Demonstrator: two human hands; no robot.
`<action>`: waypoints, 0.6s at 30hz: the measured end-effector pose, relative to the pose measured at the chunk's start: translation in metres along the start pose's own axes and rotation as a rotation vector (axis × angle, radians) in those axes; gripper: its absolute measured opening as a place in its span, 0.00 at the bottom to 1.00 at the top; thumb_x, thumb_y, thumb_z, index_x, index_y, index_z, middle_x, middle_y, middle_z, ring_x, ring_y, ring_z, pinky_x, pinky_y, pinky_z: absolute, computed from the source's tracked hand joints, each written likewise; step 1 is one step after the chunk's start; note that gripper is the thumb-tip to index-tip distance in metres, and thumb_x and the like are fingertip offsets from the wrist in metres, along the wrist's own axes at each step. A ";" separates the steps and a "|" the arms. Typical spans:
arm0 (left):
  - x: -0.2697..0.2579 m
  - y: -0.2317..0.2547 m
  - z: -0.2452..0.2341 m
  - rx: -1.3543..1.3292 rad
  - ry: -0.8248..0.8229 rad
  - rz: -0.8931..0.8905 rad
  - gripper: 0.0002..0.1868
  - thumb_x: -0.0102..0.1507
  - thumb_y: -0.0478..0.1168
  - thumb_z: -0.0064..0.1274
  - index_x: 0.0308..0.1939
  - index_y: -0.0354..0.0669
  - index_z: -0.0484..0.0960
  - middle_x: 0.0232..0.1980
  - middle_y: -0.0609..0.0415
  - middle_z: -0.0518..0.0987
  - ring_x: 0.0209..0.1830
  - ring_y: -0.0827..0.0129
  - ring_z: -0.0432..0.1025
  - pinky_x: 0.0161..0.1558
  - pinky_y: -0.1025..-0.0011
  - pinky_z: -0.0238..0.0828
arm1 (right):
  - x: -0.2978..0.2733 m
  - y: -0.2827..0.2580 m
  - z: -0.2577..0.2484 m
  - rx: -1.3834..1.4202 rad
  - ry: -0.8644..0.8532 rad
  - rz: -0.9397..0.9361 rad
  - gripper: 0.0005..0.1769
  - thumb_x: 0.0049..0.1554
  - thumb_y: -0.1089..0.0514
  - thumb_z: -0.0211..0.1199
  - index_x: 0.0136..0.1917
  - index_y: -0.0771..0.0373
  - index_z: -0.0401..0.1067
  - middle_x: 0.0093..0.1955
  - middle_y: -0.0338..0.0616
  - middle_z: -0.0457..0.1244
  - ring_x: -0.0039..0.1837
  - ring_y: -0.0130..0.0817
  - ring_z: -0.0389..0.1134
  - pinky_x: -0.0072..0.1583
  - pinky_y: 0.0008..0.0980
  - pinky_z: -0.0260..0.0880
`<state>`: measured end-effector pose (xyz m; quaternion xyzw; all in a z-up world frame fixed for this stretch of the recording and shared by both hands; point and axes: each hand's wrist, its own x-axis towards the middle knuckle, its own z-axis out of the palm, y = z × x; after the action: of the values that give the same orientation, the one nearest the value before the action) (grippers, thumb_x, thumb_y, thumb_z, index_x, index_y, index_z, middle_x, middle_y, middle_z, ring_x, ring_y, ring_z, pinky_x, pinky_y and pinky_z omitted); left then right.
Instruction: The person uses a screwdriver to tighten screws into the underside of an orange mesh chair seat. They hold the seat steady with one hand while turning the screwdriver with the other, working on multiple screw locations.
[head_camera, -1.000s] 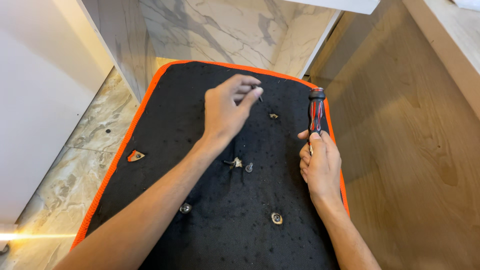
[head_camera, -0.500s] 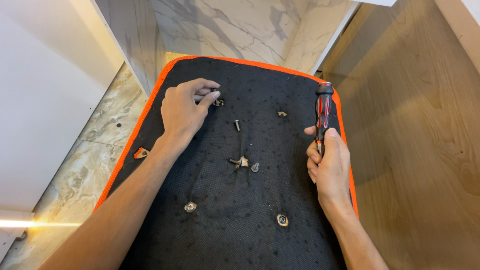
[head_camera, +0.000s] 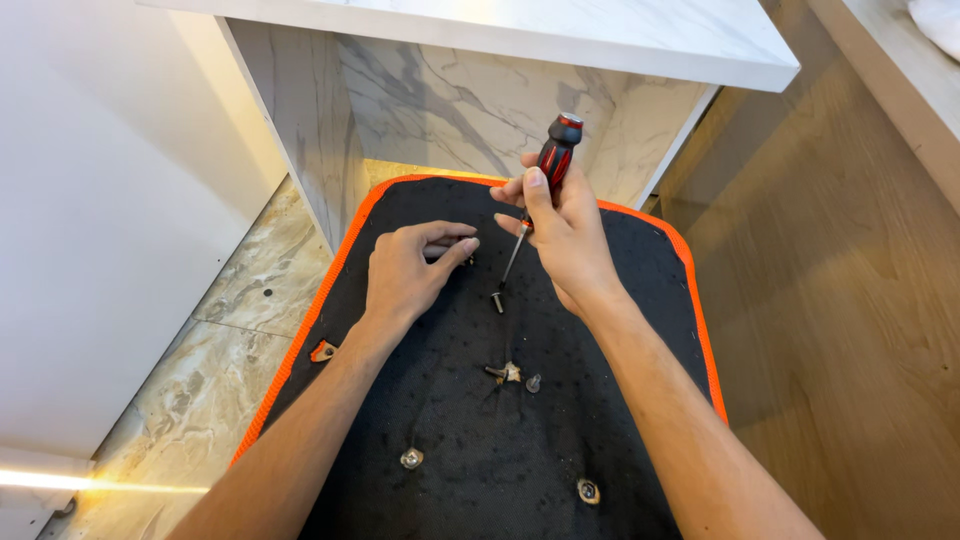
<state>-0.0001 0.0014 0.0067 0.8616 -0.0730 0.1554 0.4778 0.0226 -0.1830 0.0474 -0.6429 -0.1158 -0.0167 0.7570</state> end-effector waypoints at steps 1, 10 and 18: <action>0.000 0.000 -0.001 -0.010 -0.010 -0.026 0.12 0.61 0.45 0.63 0.47 0.50 0.89 0.38 0.54 0.89 0.42 0.70 0.85 0.43 0.73 0.79 | 0.006 -0.002 0.005 -0.023 -0.016 -0.052 0.18 0.69 0.54 0.49 0.70 0.61 0.58 0.56 0.44 0.64 0.61 0.30 0.70 0.61 0.39 0.77; 0.007 -0.008 0.000 -0.027 -0.011 -0.062 0.14 0.59 0.42 0.63 0.49 0.49 0.88 0.42 0.54 0.88 0.43 0.70 0.84 0.45 0.72 0.79 | 0.045 -0.006 0.036 -0.141 -0.052 -0.394 0.25 0.73 0.59 0.48 0.77 0.58 0.41 0.63 0.47 0.64 0.65 0.35 0.72 0.63 0.39 0.79; 0.010 -0.013 0.002 0.010 -0.026 -0.078 0.15 0.59 0.43 0.62 0.49 0.50 0.88 0.43 0.55 0.88 0.45 0.69 0.84 0.46 0.71 0.79 | 0.058 0.008 0.038 -0.274 -0.081 -0.492 0.31 0.74 0.57 0.50 0.81 0.53 0.36 0.62 0.49 0.65 0.64 0.39 0.76 0.62 0.39 0.78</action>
<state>0.0135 0.0070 -0.0018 0.8680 -0.0448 0.1256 0.4783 0.0746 -0.1373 0.0571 -0.6920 -0.2953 -0.1896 0.6309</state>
